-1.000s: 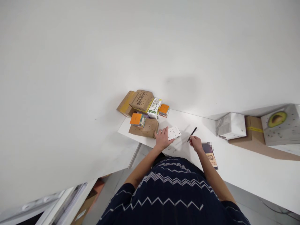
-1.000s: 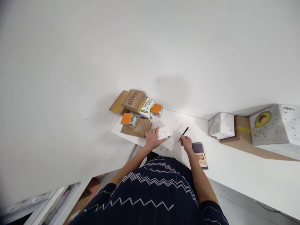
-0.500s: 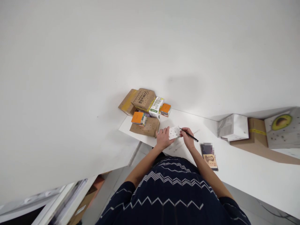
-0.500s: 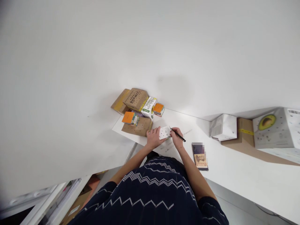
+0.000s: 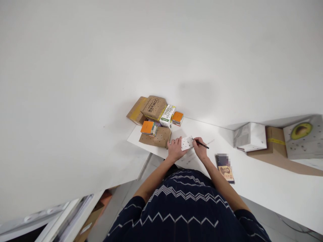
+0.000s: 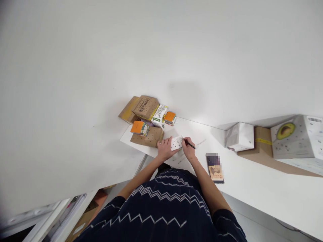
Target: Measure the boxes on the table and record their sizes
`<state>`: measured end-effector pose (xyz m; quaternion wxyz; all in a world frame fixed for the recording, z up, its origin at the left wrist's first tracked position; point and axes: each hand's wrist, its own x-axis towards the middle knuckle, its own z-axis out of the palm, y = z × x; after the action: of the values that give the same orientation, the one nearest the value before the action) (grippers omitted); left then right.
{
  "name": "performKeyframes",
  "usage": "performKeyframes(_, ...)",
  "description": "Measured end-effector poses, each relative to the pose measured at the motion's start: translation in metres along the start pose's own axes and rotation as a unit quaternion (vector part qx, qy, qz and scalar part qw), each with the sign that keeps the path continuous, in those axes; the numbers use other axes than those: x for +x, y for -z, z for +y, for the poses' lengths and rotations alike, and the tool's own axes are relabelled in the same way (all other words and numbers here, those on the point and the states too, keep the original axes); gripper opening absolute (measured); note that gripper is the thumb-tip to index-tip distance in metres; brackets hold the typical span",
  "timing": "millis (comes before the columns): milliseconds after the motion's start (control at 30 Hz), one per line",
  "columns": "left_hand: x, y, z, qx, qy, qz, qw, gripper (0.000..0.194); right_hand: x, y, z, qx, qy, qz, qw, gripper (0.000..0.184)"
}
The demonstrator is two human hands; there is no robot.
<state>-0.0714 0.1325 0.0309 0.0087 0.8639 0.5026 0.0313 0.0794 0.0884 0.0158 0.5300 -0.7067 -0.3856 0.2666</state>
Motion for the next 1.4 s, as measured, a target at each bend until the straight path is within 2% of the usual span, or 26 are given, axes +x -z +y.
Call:
performKeyframes(467,0.001,0.004,0.002,0.028,0.009,-0.025,0.999,0.086,0.001,0.001,0.001,0.013,-0.015,-0.009,1.0,0.018)
performKeyframes(567,0.0,0.005,0.002,0.023,0.007,-0.02,1.0,0.086,0.0,-0.001,0.002,0.068,-0.043,-0.011,0.997,0.017)
performKeyframes(700,-0.001,0.004,0.001,0.013,0.001,-0.005,1.0,0.086,0.001,0.004,0.008,0.184,-0.101,0.041,0.977,0.016)
performKeyframes(767,-0.001,0.003,0.001,0.01,0.0,-0.001,1.0,0.086,0.004,0.01,0.017,0.198,-0.129,0.073,0.969,0.014)
performKeyframes(833,-0.002,0.003,0.001,0.008,0.0,-0.004,1.0,0.086,0.008,0.018,0.031,0.133,-0.168,0.067,0.974,0.012)
performKeyframes(900,-0.002,0.004,0.001,0.008,0.001,-0.01,1.0,0.086,0.011,0.026,0.047,-0.013,-0.21,-0.003,0.978,0.011)
performKeyframes(1000,-0.002,0.005,0.001,0.007,0.002,-0.013,1.0,0.086,0.01,0.034,0.069,-0.185,-0.24,-0.101,0.948,0.006)
performKeyframes(1167,-0.002,0.006,0.001,0.014,0.0,-0.011,1.0,0.087,0.003,0.04,0.089,-0.274,-0.25,-0.137,0.918,0.013)
performKeyframes(1400,-0.002,0.006,0.001,0.017,0.006,-0.025,1.0,0.087,-0.002,0.055,0.092,-0.336,-0.247,-0.162,0.894,0.032)
